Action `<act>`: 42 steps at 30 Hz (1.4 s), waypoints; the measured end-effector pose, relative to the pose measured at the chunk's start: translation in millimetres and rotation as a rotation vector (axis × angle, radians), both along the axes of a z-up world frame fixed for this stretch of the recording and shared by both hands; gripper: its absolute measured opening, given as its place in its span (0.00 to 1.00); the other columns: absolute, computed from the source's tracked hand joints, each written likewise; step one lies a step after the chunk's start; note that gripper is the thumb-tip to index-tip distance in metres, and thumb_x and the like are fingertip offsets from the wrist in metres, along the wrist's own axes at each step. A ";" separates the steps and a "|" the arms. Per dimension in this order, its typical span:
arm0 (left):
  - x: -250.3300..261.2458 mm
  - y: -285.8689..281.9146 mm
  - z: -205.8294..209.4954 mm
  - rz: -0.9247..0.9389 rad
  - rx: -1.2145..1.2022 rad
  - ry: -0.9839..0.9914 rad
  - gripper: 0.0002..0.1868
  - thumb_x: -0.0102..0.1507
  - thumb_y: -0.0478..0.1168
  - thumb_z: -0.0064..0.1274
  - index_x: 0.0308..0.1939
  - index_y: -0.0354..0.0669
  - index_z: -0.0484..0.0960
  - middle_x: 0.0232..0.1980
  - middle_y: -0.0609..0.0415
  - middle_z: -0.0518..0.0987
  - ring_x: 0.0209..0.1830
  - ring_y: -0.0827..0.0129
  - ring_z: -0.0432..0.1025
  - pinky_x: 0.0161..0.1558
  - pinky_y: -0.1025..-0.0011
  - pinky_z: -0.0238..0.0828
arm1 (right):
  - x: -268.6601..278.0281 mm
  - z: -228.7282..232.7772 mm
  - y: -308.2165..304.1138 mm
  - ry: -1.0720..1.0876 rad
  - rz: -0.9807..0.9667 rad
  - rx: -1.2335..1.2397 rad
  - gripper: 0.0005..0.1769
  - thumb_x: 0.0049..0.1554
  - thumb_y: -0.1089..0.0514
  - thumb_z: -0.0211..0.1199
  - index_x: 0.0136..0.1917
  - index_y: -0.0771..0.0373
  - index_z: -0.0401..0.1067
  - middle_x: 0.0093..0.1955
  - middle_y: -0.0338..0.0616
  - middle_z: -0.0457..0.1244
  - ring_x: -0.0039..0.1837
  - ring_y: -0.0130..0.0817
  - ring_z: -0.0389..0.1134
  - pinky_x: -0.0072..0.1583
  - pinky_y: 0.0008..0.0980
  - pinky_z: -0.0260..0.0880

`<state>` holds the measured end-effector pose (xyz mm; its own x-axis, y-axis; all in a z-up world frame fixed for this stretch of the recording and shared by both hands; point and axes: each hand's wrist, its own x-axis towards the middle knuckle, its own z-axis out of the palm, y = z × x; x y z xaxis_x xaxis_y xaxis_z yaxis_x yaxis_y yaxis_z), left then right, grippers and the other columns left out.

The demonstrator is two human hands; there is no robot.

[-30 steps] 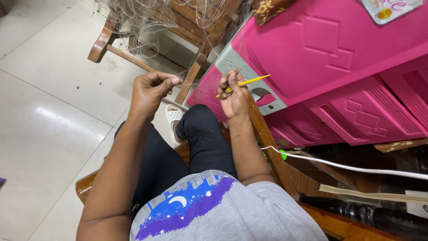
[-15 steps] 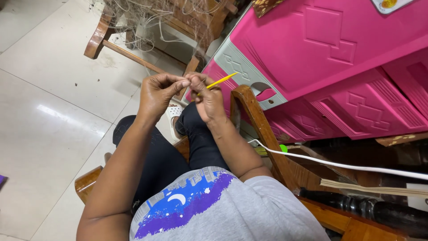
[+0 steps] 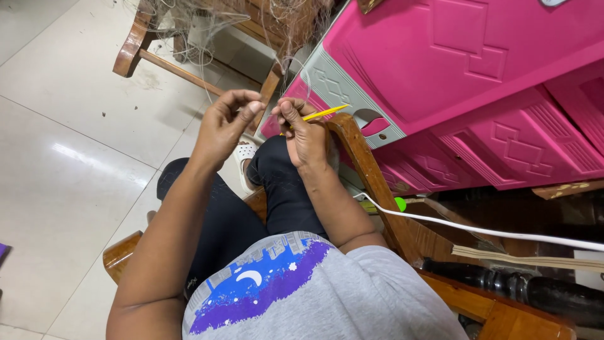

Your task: Repairing a fishing net by untangling strands and cutting them with scissors

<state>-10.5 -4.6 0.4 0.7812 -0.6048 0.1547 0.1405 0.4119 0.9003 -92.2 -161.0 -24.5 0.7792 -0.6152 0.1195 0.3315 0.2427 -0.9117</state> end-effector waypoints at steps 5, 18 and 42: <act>-7.7 -5.9 3.3 0.039 0.131 -0.154 0.17 0.59 0.39 0.73 0.50 0.41 0.87 0.41 0.51 0.85 0.30 0.78 0.73 0.28 0.84 0.68 | 2.1 -4.4 3.5 -0.009 -0.040 -0.037 0.08 0.60 0.60 0.69 0.49 0.67 0.76 0.39 0.51 0.70 0.37 0.23 0.67 0.31 0.10 0.54; 1.1 -14.8 -35.6 -0.063 -0.145 0.089 0.06 0.66 0.33 0.62 0.45 0.34 0.83 0.31 0.53 0.79 0.27 0.82 0.67 0.29 0.85 0.63 | 4.1 -14.0 -17.2 0.038 0.015 0.106 0.11 0.62 0.58 0.67 0.54 0.68 0.74 0.42 0.50 0.69 0.39 0.24 0.65 0.31 0.11 0.54; -45.0 3.9 -73.4 0.272 -0.046 -0.330 0.04 0.64 0.33 0.65 0.43 0.43 0.89 0.55 0.48 0.78 0.48 0.67 0.72 0.52 0.71 0.69 | -43.0 -6.0 -34.3 -0.119 0.363 0.322 0.20 0.69 0.45 0.53 0.68 0.58 0.61 0.53 0.41 0.61 0.44 0.22 0.60 0.37 0.16 0.57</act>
<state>-55.4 -0.7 -73.0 0.8152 -0.3707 0.4451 -0.2713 0.4345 0.8588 -135.2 -195.3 -30.6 0.9426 -0.3267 0.0691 0.2702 0.6244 -0.7329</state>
